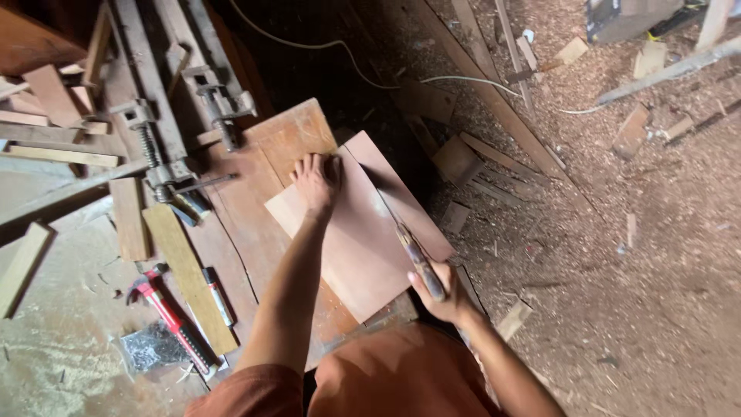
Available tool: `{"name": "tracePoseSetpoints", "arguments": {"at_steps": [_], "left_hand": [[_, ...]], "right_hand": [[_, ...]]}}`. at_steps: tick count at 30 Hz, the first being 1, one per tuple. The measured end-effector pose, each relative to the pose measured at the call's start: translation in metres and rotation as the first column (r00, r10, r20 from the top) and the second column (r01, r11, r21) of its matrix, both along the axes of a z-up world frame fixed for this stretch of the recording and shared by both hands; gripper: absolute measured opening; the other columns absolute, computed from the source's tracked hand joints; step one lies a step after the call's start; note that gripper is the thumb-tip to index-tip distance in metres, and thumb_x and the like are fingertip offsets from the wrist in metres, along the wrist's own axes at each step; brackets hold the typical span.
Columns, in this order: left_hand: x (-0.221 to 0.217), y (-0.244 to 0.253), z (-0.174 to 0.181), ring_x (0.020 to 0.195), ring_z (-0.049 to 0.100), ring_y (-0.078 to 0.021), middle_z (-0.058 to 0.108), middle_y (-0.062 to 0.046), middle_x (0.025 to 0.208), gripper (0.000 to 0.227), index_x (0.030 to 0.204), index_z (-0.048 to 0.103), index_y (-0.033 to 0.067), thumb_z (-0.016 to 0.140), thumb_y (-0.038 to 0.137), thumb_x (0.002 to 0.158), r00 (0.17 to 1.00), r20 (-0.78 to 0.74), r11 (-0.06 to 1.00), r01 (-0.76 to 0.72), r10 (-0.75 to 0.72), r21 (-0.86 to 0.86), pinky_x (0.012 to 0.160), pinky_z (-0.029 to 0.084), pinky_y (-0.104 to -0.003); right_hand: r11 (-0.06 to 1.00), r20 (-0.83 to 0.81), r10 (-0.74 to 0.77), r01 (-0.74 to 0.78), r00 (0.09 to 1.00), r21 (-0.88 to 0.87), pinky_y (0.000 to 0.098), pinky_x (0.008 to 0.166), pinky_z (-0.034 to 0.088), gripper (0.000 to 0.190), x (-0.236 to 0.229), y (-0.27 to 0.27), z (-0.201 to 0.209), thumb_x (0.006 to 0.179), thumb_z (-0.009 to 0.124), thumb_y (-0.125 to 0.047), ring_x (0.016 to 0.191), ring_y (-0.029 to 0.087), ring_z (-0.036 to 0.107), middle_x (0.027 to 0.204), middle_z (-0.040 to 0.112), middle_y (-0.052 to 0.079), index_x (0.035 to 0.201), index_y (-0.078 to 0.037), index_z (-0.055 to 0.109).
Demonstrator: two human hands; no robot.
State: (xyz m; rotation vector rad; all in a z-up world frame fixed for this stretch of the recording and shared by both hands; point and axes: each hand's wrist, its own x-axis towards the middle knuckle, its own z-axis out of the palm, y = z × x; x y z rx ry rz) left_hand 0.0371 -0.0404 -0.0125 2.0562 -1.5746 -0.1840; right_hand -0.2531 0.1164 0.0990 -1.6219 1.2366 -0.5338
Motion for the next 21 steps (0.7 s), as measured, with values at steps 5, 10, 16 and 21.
{"name": "tracePoseSetpoints", "arguments": {"at_steps": [5, 10, 16, 21], "left_hand": [[-0.003, -0.001, 0.002, 0.104, 0.055, -0.0332, 0.062, -0.012, 0.108, 0.03, 0.103, 0.065, 0.008, 0.062, 0.038, 0.099, 0.998, 0.061, 0.999, -0.032, 0.033, -0.017, 0.09, 0.038, -0.047], [-0.005, 0.003, -0.001, 0.104, 0.054, -0.0333, 0.062, -0.011, 0.107, 0.028, 0.102, 0.065, 0.0093, 0.061, 0.037, 0.102, 1.0, 0.023, 0.999, 0.007, -0.008, 0.049, 0.091, 0.038, -0.047], [-0.003, 0.002, -0.01, 0.103, 0.054, -0.0344, 0.062, -0.012, 0.105, 0.027, 0.101, 0.064, 0.009, 0.063, 0.036, 0.1, 0.995, 0.033, 0.995, 0.095, -0.094, -0.035, 0.091, 0.039, -0.048], [-0.007, 0.002, -0.002, 0.103, 0.055, -0.0347, 0.063, -0.012, 0.107, 0.028, 0.098, 0.064, 0.0089, 0.064, 0.037, 0.097, 0.992, 0.041, 0.992, 0.123, -0.122, -0.039, 0.089, 0.04, -0.049]], "right_hand": [[0.986, 0.018, 0.02, -0.022, 1.0, 0.164, 0.0277, 0.036, 0.03, 0.031, -0.013, -0.005, 0.046, 0.098, 0.06, -0.023, 0.041, 0.009, 0.035, 0.053, 0.041, -0.004, 0.071, -0.011, 0.049], [0.966, -0.03, -0.043, 0.049, 0.999, 0.255, 0.0296, 0.038, 0.034, 0.024, -0.032, 0.038, 0.129, 0.093, 0.065, -0.017, 0.043, 0.009, 0.04, 0.053, 0.045, -0.001, 0.073, -0.009, 0.055], [0.968, -0.031, -0.001, 0.009, 1.0, 0.249, 0.0309, 0.042, 0.036, 0.03, -0.007, 0.012, 0.121, 0.096, 0.063, -0.017, 0.045, 0.01, 0.042, 0.055, 0.045, -0.002, 0.07, -0.008, 0.052], [0.964, -0.051, -0.064, 0.075, 0.997, 0.254, 0.0326, 0.042, 0.033, 0.032, 0.015, -0.009, 0.098, 0.097, 0.063, -0.019, 0.046, 0.011, 0.04, 0.055, 0.044, -0.002, 0.07, -0.007, 0.052]]}}
